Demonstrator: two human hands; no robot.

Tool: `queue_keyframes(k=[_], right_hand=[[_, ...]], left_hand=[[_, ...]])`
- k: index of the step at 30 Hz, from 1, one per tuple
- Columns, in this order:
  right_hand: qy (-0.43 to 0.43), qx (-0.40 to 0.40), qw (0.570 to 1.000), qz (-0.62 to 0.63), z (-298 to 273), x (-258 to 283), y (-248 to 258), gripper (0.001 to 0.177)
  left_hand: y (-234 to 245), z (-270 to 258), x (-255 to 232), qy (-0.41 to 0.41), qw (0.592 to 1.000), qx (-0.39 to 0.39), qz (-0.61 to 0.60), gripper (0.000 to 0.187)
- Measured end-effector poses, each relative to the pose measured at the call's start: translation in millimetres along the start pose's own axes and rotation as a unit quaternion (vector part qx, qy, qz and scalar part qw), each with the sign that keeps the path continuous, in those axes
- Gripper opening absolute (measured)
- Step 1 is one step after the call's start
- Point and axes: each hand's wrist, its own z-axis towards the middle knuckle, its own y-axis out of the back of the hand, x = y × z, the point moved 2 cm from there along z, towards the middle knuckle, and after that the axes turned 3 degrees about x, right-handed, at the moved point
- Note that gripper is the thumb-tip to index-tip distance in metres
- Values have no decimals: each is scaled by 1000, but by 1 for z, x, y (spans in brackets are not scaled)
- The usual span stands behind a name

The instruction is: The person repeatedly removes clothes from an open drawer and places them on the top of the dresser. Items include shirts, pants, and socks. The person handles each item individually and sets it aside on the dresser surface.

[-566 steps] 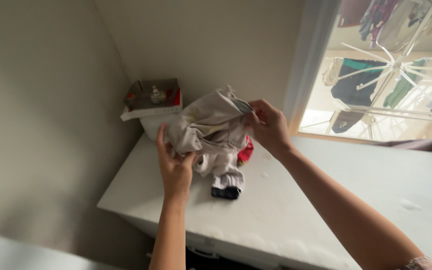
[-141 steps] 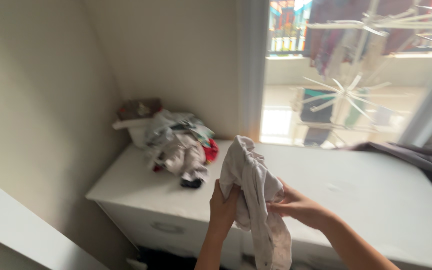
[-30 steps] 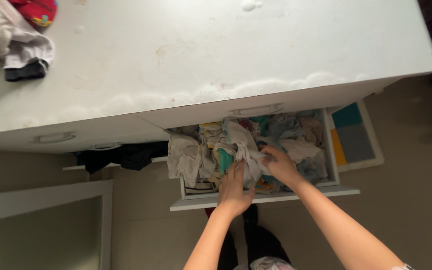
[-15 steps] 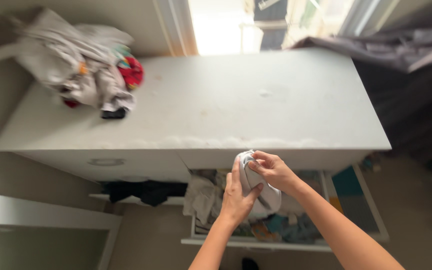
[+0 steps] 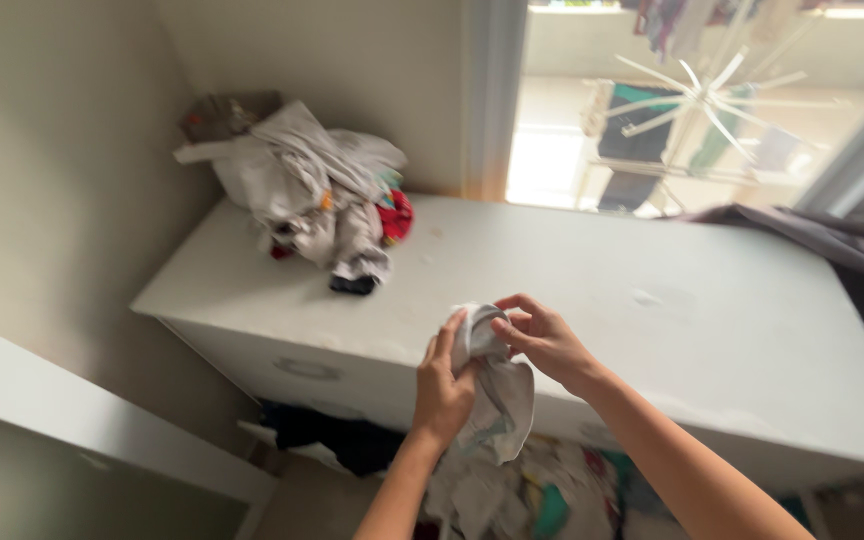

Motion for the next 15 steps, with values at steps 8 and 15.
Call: queue_keyframes(k=[8, 15], right_hand=[[37, -13, 995, -94, 155, 49, -59, 75], [145, -159, 976, -33, 318, 74, -57, 29]], left_hand=[[124, 146, 35, -101, 993, -41, -36, 62], [226, 269, 77, -53, 982, -112, 141, 57]])
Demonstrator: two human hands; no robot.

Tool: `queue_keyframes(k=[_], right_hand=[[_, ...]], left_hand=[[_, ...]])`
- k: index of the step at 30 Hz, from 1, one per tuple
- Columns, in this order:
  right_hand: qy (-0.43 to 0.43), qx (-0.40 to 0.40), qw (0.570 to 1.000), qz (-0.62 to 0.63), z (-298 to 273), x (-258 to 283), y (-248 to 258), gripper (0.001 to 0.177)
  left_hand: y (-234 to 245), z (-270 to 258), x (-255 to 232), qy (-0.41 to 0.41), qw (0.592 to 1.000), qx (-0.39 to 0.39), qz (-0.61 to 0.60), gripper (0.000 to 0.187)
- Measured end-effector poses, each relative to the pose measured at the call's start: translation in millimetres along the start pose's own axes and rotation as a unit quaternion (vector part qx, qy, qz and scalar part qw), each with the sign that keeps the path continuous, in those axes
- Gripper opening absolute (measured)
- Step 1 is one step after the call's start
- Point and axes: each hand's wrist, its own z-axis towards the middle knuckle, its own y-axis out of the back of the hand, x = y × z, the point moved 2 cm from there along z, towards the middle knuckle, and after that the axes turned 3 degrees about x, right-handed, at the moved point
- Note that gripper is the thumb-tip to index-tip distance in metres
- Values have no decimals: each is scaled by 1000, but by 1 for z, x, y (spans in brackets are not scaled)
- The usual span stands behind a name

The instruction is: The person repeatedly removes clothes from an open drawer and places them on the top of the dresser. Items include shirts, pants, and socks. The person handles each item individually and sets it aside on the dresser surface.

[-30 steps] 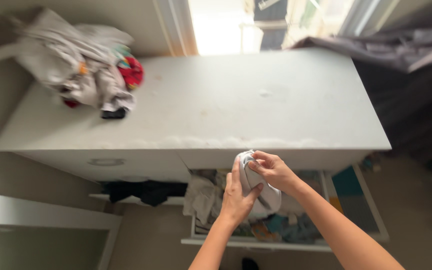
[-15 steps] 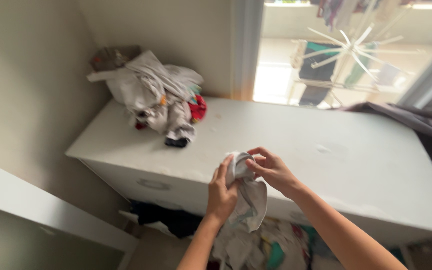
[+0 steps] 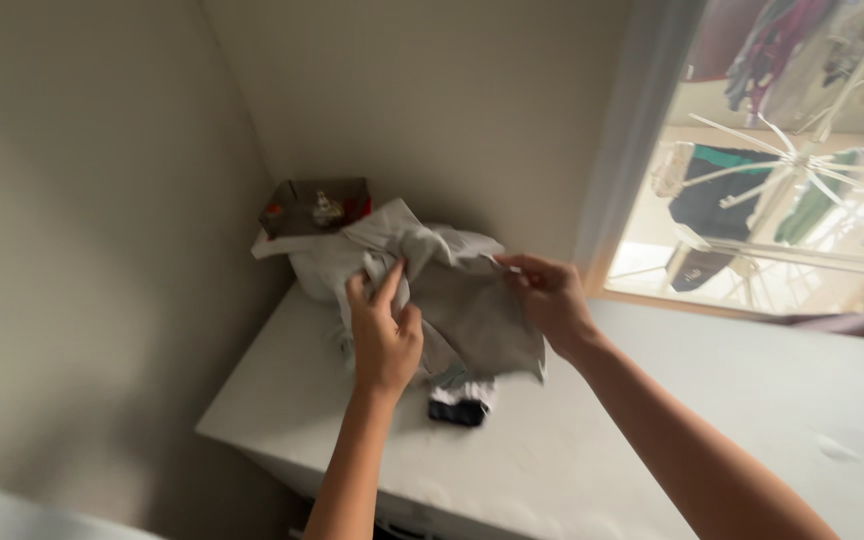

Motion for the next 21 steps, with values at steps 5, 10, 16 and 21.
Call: queue_keyframes(k=[5, 10, 16, 21], right_hand=[[111, -110, 984, -81, 77, -9, -41, 43], [284, -10, 895, -344, 97, -46, -96, 55], [114, 106, 882, -444, 85, -111, -103, 51], [58, 135, 888, -436, 83, -122, -91, 50]], left_hand=[[0, 60, 53, -63, 993, -21, 96, 63], [-22, 74, 112, -26, 955, 7, 294, 57], [-53, 58, 154, 22, 957, 51, 286, 65], [-55, 56, 159, 35, 958, 74, 276, 69]])
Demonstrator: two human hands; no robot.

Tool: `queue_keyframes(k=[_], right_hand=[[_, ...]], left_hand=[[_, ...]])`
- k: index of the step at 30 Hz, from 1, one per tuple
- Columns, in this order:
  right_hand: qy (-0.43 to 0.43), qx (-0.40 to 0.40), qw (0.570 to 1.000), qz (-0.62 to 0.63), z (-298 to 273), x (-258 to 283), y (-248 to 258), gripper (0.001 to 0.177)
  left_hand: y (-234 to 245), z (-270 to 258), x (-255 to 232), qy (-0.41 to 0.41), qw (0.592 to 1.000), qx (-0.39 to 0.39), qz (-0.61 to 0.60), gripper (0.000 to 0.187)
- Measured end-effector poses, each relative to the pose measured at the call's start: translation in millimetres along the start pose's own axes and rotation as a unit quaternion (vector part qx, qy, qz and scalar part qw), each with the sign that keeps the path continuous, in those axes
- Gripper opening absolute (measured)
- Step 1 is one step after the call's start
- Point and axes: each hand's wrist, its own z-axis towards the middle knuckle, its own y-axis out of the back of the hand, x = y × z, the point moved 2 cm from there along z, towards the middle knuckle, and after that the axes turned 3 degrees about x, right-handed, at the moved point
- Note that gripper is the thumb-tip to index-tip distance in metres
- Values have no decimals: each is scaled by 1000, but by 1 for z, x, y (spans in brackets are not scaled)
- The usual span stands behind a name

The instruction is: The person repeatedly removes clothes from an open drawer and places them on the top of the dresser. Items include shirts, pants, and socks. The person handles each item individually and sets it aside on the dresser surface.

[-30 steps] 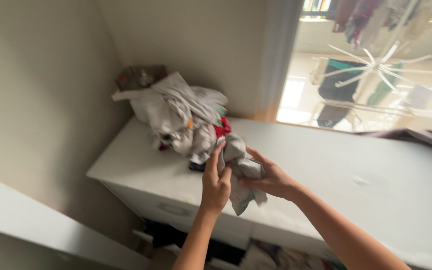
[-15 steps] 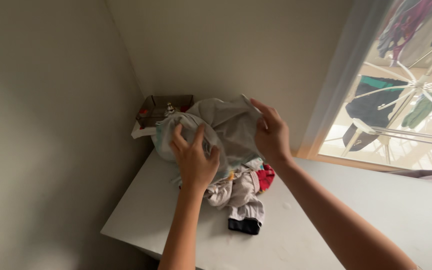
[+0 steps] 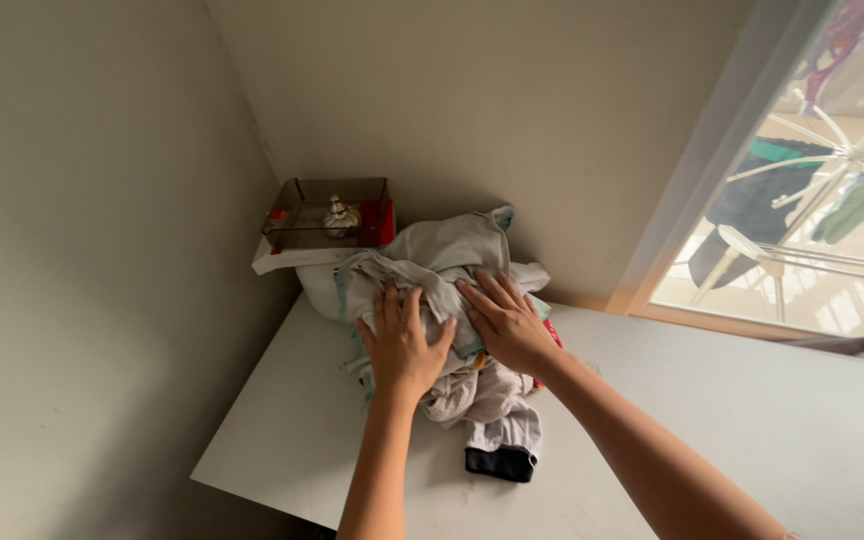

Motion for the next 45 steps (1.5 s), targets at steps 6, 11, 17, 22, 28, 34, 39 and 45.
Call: queue_keyframes(k=[6, 11, 17, 22, 28, 34, 39, 45], right_hand=[[9, 7, 998, 55, -46, -2, 15, 55], [41, -55, 992, 104, -109, 1, 51, 65], [58, -89, 990, 92, -213, 6, 112, 72], [42, -126, 988, 79, -316, -11, 154, 70], [-21, -166, 981, 101, -462, -39, 193, 66], [-282, -126, 932, 189, -582, -73, 199, 58], [-218, -199, 942, 159, -660, -109, 166, 52], [-303, -144, 927, 170, -733, -150, 96, 51]], left_hand=[[15, -26, -16, 10, 999, 18, 34, 72], [28, -77, -62, -43, 997, -60, -29, 75], [46, -162, -138, -102, 992, -41, -65, 65], [43, -247, -202, -122, 989, -27, -82, 59], [12, -358, -278, -98, 983, 39, -151, 51], [-25, -466, -315, -44, 973, 117, -193, 46], [-63, -536, -312, -22, 963, 203, -178, 43], [-114, -600, -284, 41, 928, 358, -92, 46]])
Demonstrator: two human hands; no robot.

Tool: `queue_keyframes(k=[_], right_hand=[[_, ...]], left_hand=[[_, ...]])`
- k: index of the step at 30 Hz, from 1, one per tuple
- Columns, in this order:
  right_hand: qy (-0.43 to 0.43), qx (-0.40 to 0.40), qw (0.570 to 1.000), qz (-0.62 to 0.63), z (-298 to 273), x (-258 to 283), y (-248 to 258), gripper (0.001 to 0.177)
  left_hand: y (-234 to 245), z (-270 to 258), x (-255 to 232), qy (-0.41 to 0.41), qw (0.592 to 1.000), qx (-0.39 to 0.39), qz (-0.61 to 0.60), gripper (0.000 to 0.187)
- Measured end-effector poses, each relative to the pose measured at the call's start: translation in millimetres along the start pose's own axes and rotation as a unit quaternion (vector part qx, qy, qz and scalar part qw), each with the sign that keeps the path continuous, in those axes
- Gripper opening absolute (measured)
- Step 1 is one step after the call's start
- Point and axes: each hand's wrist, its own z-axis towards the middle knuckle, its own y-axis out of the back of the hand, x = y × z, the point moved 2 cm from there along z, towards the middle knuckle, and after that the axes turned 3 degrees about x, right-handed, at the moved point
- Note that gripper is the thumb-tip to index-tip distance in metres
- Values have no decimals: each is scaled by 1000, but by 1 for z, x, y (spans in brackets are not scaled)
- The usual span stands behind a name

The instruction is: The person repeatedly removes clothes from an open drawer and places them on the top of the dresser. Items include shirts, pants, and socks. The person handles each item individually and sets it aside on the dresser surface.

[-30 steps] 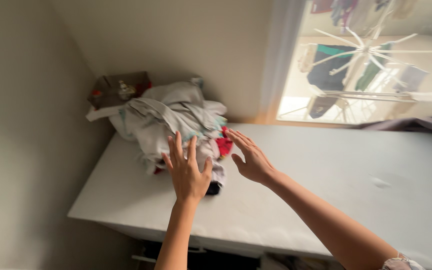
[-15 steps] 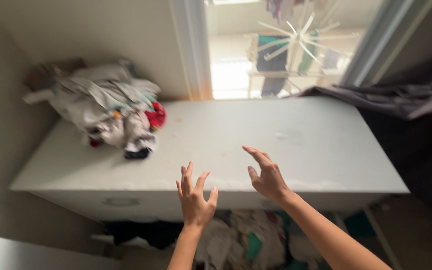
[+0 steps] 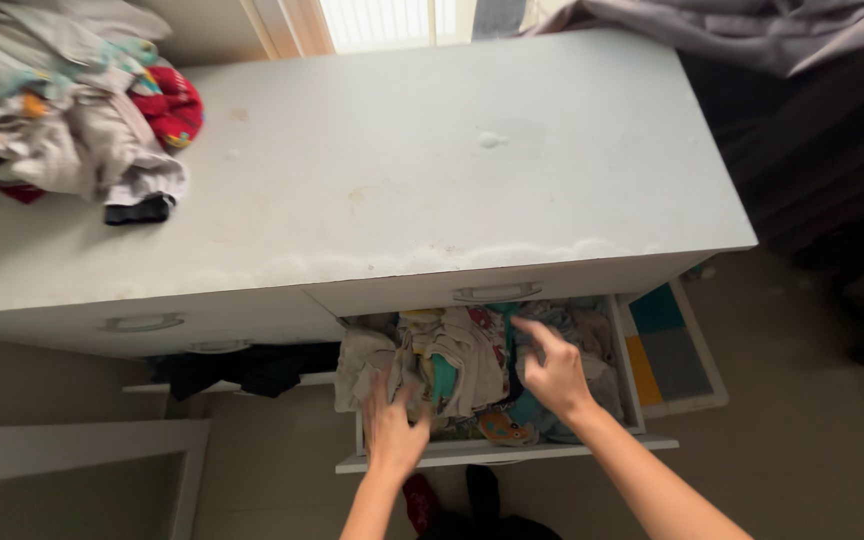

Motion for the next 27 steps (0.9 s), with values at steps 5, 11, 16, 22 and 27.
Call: queue_keyframes(k=[5, 11, 16, 22, 27], right_hand=[[-162, 121, 979, 10, -25, -51, -41, 55], [-140, 196, 969, -45, -25, -84, -116, 70], [-127, 112, 984, -60, -14, -118, -168, 57], [-155, 109, 982, -14, -11, -131, -158, 31], [-264, 130, 946, 135, 1, -91, -109, 15]], left_hand=[[-48, -6, 25, 107, 981, 160, 28, 57], [-75, -3, 27, 95, 969, 216, 78, 66], [-74, -3, 24, 77, 974, 210, 30, 71], [-66, -8, 14, 102, 965, 236, 44, 71], [-48, -7, -3, 97, 973, 207, -5, 74]])
